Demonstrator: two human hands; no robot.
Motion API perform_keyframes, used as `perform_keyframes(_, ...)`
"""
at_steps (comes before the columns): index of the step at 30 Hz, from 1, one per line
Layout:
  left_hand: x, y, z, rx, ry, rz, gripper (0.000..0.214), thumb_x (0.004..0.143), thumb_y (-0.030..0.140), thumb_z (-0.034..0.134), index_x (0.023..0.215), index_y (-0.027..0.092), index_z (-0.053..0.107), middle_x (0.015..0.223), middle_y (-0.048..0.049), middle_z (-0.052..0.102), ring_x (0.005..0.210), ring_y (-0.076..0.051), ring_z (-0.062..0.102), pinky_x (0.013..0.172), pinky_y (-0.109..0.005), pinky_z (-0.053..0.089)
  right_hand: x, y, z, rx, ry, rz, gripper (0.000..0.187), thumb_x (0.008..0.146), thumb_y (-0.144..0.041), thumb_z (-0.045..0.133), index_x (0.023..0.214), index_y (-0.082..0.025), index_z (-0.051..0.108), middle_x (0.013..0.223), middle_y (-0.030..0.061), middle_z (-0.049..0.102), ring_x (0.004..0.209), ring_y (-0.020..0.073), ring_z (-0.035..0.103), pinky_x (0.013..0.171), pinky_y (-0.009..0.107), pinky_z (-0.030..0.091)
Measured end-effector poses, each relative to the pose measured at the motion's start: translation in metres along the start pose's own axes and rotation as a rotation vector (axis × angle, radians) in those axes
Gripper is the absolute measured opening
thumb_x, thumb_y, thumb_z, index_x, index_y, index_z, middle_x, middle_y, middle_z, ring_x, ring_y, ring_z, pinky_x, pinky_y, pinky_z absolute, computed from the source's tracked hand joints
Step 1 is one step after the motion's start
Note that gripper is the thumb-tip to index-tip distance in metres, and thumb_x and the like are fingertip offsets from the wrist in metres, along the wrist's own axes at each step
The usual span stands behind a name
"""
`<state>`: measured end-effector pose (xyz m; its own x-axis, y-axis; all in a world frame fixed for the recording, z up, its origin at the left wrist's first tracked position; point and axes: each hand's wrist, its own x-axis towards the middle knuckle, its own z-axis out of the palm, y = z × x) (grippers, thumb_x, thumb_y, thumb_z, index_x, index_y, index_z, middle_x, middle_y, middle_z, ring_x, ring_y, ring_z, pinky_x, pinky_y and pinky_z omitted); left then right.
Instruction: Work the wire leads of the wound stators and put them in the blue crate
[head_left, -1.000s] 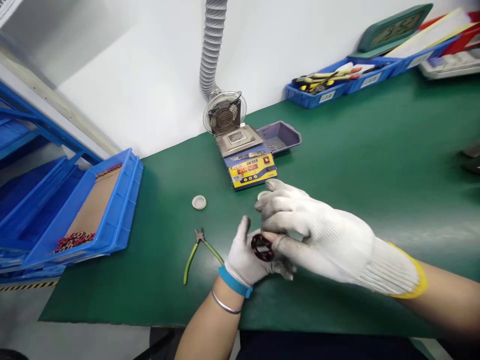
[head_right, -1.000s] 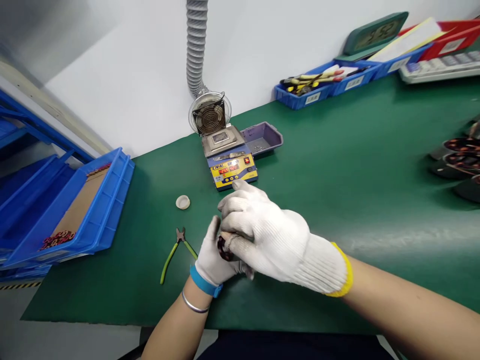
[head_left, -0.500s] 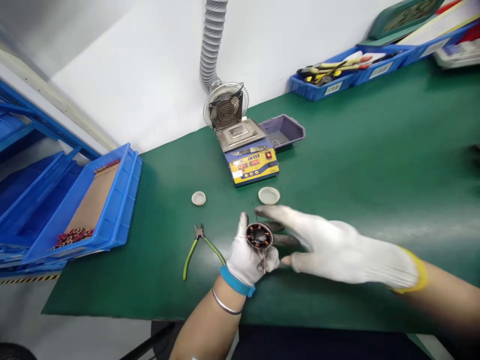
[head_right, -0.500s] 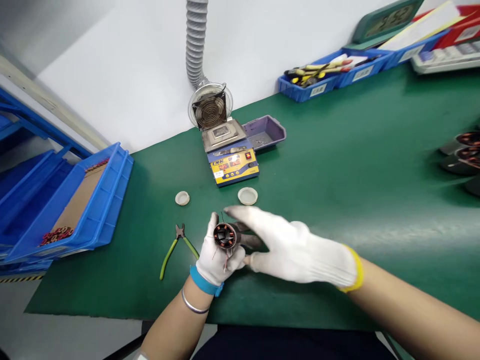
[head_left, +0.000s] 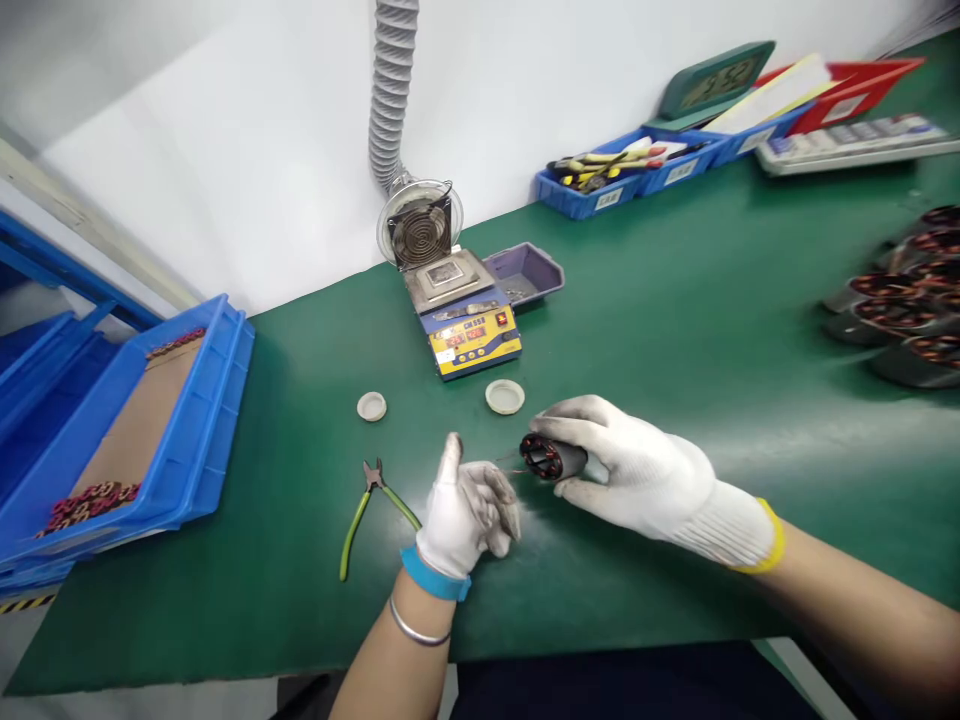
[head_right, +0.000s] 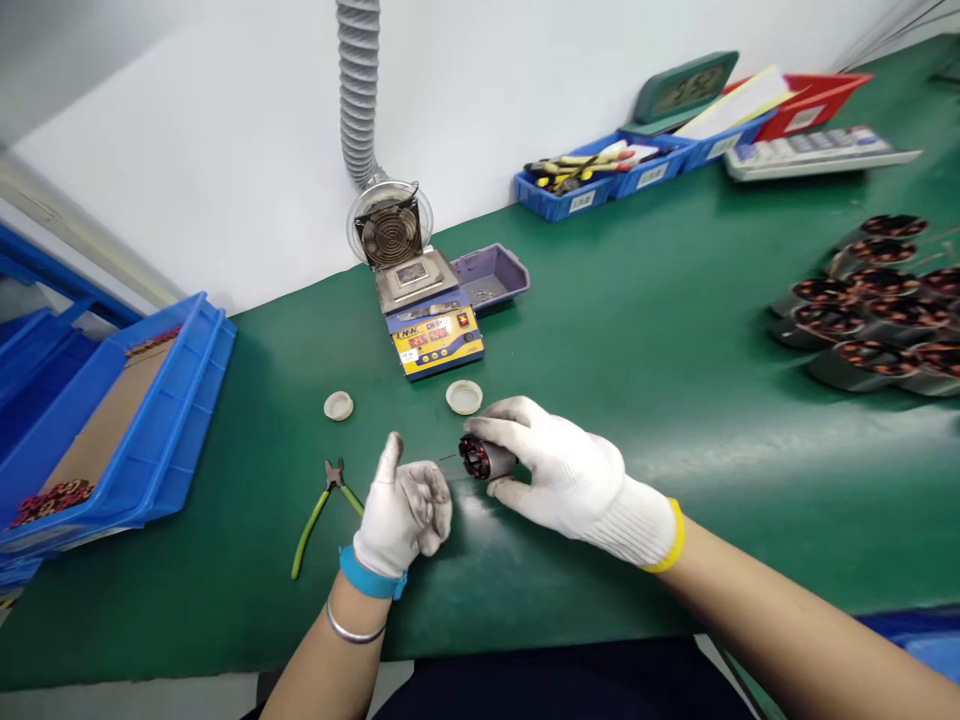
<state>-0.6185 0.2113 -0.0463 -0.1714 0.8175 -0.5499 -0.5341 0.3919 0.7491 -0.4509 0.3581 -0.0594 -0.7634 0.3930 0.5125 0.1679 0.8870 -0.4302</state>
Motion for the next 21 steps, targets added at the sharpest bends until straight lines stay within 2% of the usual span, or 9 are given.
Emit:
perform_keyframes(3, 0.006, 0.0, 0.001, -0.154, 0.163, 0.087, 0.086, 0.077, 0.104, 0.036, 0.063, 0.02, 0.053, 0.045, -0.004, 0.057, 0.029, -0.01, 0.042, 0.033, -0.021, 0.022, 0.01, 0.009, -0.002, -0.069, 0.041, 0.126, 0.052, 0.075, -0.023, 0.068, 0.127, -0.026, 0.069, 0.126, 0.0091, 0.07, 0.107, 0.0292, 0.075, 0.084, 0.042, 0.065)
perform_keyframes(6, 0.013, -0.005, 0.005, -0.1, 0.255, 0.106, 0.082, 0.077, 0.1, 0.047, 0.072, 0.019, 0.055, 0.053, -0.0037, 0.063, 0.034, -0.01, 0.049, 0.035, -0.021, 0.025, 0.032, 0.021, -0.001, -0.155, 0.003, 0.271, 0.049, 0.076, -0.027, 0.069, 0.125, -0.027, 0.069, 0.133, 0.0095, 0.069, 0.11, 0.0324, 0.073, 0.08, 0.044, 0.063)
perform_keyframes(9, 0.017, -0.013, 0.01, 0.105, 0.219, 0.146, 0.077, 0.074, 0.094, 0.061, 0.082, 0.018, 0.059, 0.063, -0.0037, 0.068, 0.041, -0.012, 0.057, 0.037, -0.022, 0.031, 0.053, 0.035, 0.002, -0.265, -0.146, 0.328, 0.051, 0.08, -0.03, 0.067, 0.132, -0.027, 0.067, 0.14, 0.0089, 0.067, 0.108, 0.0313, 0.073, 0.074, 0.039, 0.06)
perform_keyframes(12, 0.015, -0.019, 0.013, 0.232, 0.156, 0.195, 0.067, 0.074, 0.086, 0.069, 0.083, 0.02, 0.057, 0.068, -0.0004, 0.066, 0.045, -0.011, 0.057, 0.04, -0.022, 0.034, 0.063, 0.043, 0.009, -0.321, -0.247, 0.294, 0.05, 0.083, -0.028, 0.065, 0.133, -0.027, 0.067, 0.138, 0.0083, 0.069, 0.102, 0.0279, 0.073, 0.073, 0.035, 0.057)
perform_keyframes(17, 0.012, -0.02, 0.014, 0.28, 0.119, 0.177, 0.054, 0.082, 0.074, 0.069, 0.081, 0.022, 0.053, 0.072, 0.0016, 0.063, 0.048, -0.01, 0.056, 0.042, -0.022, 0.035, 0.068, 0.041, 0.011, -0.315, -0.29, 0.219, 0.047, 0.084, -0.024, 0.064, 0.131, -0.024, 0.07, 0.135, 0.0113, 0.07, 0.105, 0.0285, 0.07, 0.079, 0.037, 0.058)
perform_keyframes(21, 0.012, -0.021, 0.015, 0.318, 0.121, 0.178, 0.049, 0.086, 0.068, 0.069, 0.08, 0.022, 0.054, 0.074, 0.0018, 0.063, 0.048, -0.009, 0.056, 0.044, -0.022, 0.036, 0.073, 0.04, 0.003, -0.257, -0.23, 0.315, 0.048, 0.083, -0.028, 0.067, 0.131, -0.025, 0.069, 0.135, 0.0107, 0.07, 0.105, 0.0311, 0.072, 0.083, 0.042, 0.06)
